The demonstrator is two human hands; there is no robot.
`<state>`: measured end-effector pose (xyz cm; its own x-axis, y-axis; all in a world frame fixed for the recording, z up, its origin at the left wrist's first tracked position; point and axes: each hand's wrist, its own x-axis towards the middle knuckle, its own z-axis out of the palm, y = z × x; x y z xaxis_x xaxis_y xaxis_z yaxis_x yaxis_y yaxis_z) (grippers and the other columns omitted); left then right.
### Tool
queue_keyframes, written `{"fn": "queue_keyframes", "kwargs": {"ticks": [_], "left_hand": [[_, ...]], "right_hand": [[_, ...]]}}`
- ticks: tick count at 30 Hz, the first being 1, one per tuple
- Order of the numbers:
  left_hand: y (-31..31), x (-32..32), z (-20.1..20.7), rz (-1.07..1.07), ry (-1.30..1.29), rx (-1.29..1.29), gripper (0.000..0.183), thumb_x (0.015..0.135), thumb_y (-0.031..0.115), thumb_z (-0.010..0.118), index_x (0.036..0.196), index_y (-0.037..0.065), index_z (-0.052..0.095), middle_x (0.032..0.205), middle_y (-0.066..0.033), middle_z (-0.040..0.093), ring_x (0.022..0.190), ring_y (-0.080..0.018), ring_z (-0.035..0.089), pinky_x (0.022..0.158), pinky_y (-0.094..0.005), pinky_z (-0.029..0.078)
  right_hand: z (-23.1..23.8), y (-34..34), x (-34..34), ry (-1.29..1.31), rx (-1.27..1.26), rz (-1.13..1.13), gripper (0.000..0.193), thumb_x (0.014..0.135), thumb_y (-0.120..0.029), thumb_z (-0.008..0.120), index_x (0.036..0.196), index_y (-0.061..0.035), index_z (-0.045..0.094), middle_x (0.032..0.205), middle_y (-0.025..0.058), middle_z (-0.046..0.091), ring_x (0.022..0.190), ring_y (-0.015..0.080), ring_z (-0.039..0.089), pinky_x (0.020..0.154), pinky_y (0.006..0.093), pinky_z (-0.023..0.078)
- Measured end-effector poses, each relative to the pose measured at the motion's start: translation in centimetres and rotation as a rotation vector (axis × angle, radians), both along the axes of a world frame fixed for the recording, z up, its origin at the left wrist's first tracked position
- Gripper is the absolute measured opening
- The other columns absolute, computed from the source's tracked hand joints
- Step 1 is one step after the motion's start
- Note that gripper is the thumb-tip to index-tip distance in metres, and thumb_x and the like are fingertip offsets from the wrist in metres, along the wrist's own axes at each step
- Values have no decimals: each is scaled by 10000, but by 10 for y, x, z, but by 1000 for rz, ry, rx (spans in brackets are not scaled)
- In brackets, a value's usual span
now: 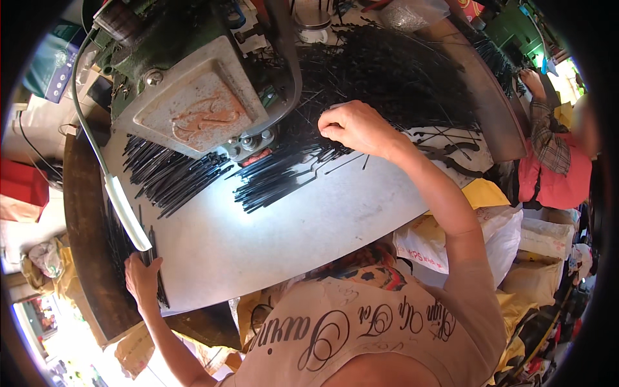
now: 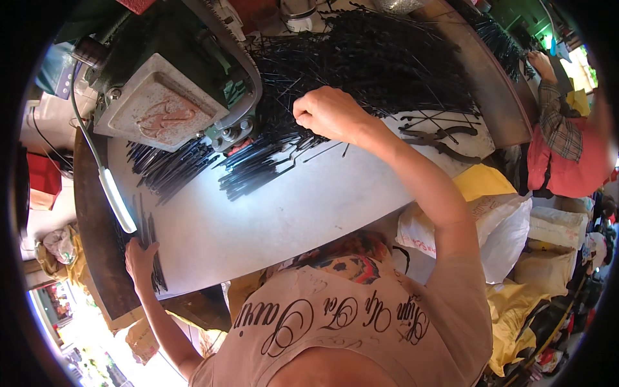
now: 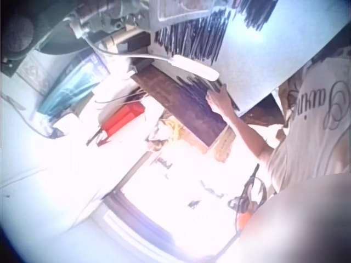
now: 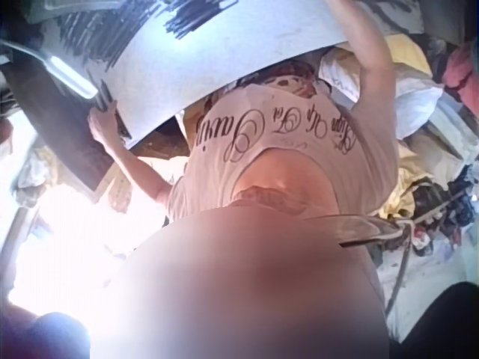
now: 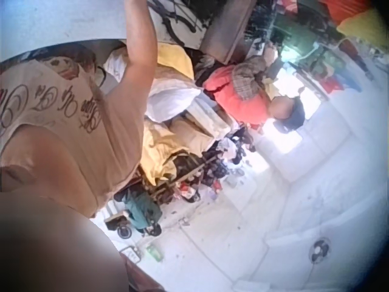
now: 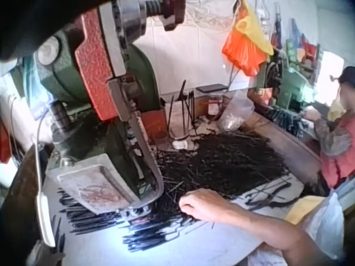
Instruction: The person feeds black metal rods into a processing machine, then adjusts the rods with pliers.
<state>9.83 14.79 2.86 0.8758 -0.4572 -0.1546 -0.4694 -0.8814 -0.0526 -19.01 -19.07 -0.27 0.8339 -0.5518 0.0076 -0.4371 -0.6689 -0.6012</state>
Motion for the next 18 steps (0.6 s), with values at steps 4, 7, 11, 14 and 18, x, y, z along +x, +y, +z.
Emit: {"fn": "queue_keyframes", "kwargs": {"ticks": [4, 7, 11, 14, 18], "left_hand": [[-16, -19, -13, -444, -514, -234, 350, 670, 131, 668, 983, 36, 545, 903, -113, 563, 744, -326, 544, 681, -412, 439], [-79, -80, -13, -699, -30, -510, 228, 711, 38, 600, 931, 36, 539, 922, -101, 556, 797, -265, 542, 678, -361, 452], [-144, -129, -28, -929, 2, -580, 172, 692, 28, 557, 863, 28, 536, 828, -89, 519, 781, -236, 529, 664, -340, 454], [-163, -129, -59, -939, -134, -497, 115, 693, 21, 493, 803, 24, 528, 838, -97, 485, 813, -251, 505, 684, -331, 439], [-164, -122, -63, -1018, -146, -546, 83, 661, 28, 509, 743, 37, 500, 787, -93, 462, 769, -239, 505, 653, -335, 438]], "right_hand": [[-6, 6, 16, -42, -303, 5, 98, 771, -149, 553, 802, -67, 598, 743, 92, 594, 696, 293, 582, 605, 383, 464], [-15, 7, 29, -35, -394, -59, 97, 769, -151, 550, 779, -63, 589, 716, 103, 600, 647, 302, 589, 574, 411, 467], [-16, 15, 49, 123, -467, -118, 85, 753, -107, 526, 768, -38, 574, 613, 153, 584, 578, 329, 588, 530, 419, 467], [-16, 17, 59, 74, -453, -148, 74, 705, -82, 535, 694, -40, 594, 614, 167, 586, 594, 325, 602, 515, 396, 476], [-10, 14, 59, 109, -452, -142, 67, 670, -84, 562, 649, -40, 608, 611, 159, 593, 593, 315, 612, 511, 379, 486]]}}
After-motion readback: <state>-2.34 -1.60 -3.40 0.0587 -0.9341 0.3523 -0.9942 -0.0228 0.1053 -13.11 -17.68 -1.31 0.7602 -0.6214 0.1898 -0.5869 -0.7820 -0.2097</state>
